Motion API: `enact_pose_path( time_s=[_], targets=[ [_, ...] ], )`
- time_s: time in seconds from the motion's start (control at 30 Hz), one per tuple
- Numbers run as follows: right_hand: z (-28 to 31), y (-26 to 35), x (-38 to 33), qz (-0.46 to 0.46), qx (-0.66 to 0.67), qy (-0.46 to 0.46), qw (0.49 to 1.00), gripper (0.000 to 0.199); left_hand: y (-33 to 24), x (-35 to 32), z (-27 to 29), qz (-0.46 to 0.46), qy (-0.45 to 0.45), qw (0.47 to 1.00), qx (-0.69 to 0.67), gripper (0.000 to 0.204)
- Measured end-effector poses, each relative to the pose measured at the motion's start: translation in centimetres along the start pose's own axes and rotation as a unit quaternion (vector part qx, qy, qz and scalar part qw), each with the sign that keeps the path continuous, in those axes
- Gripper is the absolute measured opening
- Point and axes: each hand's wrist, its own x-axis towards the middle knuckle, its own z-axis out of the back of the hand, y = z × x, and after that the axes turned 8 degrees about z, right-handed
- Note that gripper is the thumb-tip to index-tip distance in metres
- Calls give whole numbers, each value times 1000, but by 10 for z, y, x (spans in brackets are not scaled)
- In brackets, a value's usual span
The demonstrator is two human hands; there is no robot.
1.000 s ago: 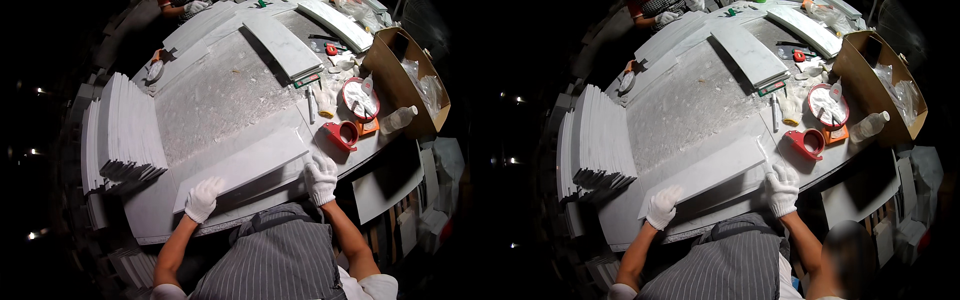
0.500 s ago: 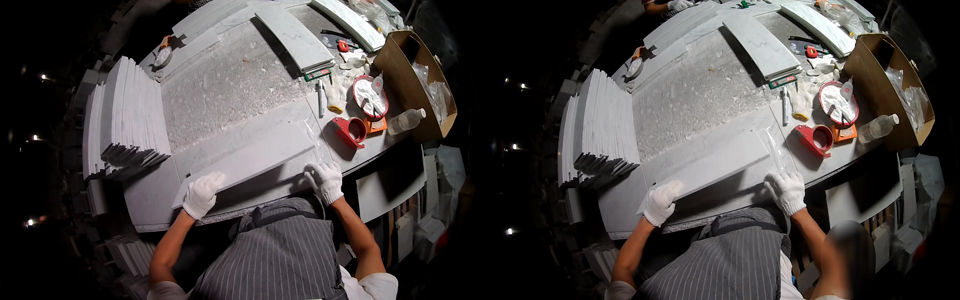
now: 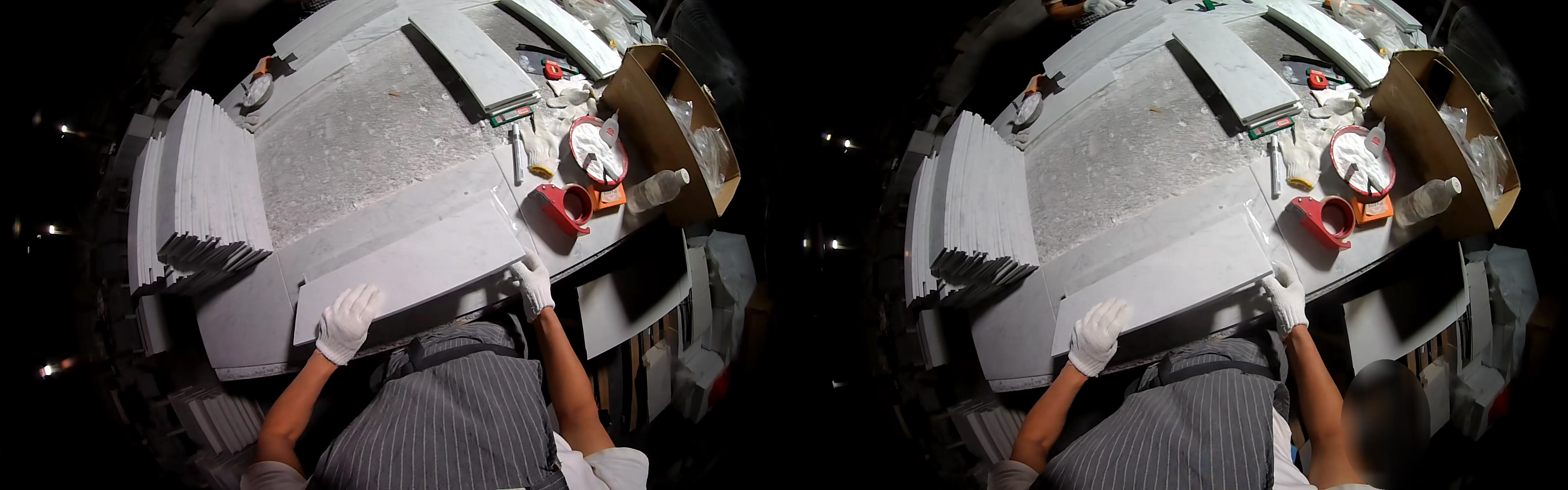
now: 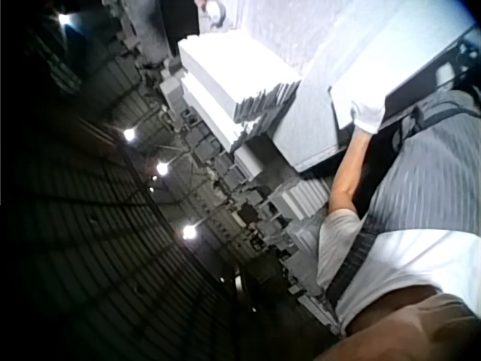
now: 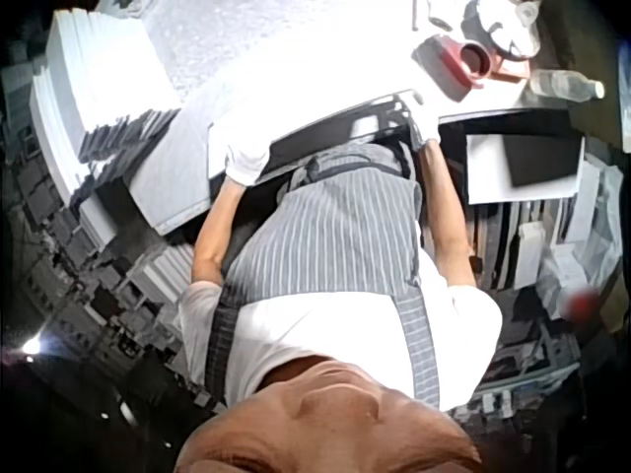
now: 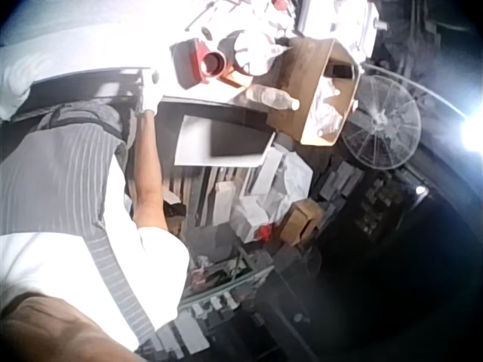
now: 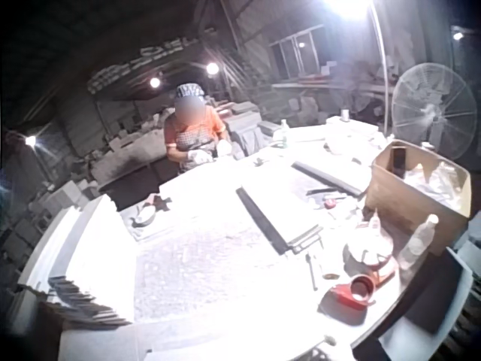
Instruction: The person wraps individual rectangular tiles with plastic film at a workbench. They pick up a tile, place it on a sheet of plastic, fold the plastic around the tile, and set the wrapped tile aside. A coworker is visible across the table performing similar wrapping.
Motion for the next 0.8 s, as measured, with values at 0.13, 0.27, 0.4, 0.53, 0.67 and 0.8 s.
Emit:
enact_pose_path(
  time_s=[0.13,0.27,0.4,0.53,0.67,0.8],
  targets=[
    [-6,-1,-2,22,30,-74,997,29,0,-3,-3,-12,-7,1000,21,30],
    [-1,-19,6,33,10,-74,997,17,1,-5,-5,-11,-9,1000,25,30],
    [2,-30,13,46,18,-62,997,17,3,-1,0,-17,-15,999,26,30],
    [5,-35,15,51,34,-43,997,17,7,7,5,-32,-37,998,33,31],
    [10,-41,19,33,37,-31,998,16,12,18,3,-51,-46,996,53,30],
    [8,-38,18,28,92,-23,995,21,11,22,-10,-49,-51,997,31,30]
  ],
)
